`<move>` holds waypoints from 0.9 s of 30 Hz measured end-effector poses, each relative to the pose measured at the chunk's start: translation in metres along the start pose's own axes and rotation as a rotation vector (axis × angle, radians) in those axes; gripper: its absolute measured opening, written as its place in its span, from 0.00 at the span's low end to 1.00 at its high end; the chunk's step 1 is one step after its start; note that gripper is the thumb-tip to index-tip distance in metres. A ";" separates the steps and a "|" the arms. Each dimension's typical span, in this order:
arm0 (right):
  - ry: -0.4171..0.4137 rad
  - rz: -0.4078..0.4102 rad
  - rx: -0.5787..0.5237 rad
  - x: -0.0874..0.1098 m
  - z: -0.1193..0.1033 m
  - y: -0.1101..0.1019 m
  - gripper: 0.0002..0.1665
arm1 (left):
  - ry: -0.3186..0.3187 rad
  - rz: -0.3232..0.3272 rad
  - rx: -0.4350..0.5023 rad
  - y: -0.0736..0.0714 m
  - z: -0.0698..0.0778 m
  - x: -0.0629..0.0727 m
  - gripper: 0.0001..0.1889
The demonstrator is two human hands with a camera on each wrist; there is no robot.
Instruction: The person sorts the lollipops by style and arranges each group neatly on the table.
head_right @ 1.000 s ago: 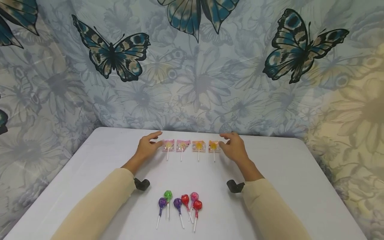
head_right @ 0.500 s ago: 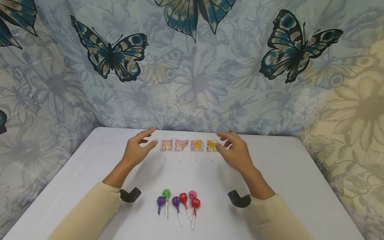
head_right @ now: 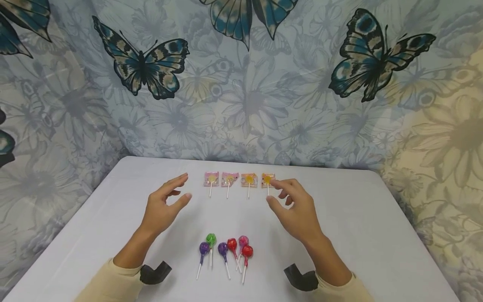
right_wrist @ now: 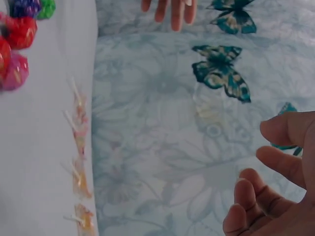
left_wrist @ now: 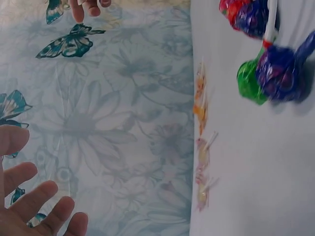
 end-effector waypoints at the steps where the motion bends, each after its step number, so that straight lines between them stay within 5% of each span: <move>1: -0.001 0.004 -0.004 0.003 -0.002 0.000 0.21 | -0.004 0.003 0.006 0.000 0.000 0.003 0.24; 15: 0.011 0.005 -0.045 0.037 -0.016 0.016 0.21 | -0.108 -0.029 0.022 0.008 -0.012 0.051 0.23; 27: 0.078 -0.017 -0.021 0.062 -0.011 0.039 0.18 | -0.200 -0.108 0.073 0.017 -0.031 0.073 0.22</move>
Point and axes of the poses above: each hand's wrist, its own x-axis away from the middle knuckle, its own y-axis out of the palm, z = x × y, the point moved 4 cm from there along -x, towards the middle knuckle, and after that the axes turned 11 degrees about -y, right-handed, at the moved point
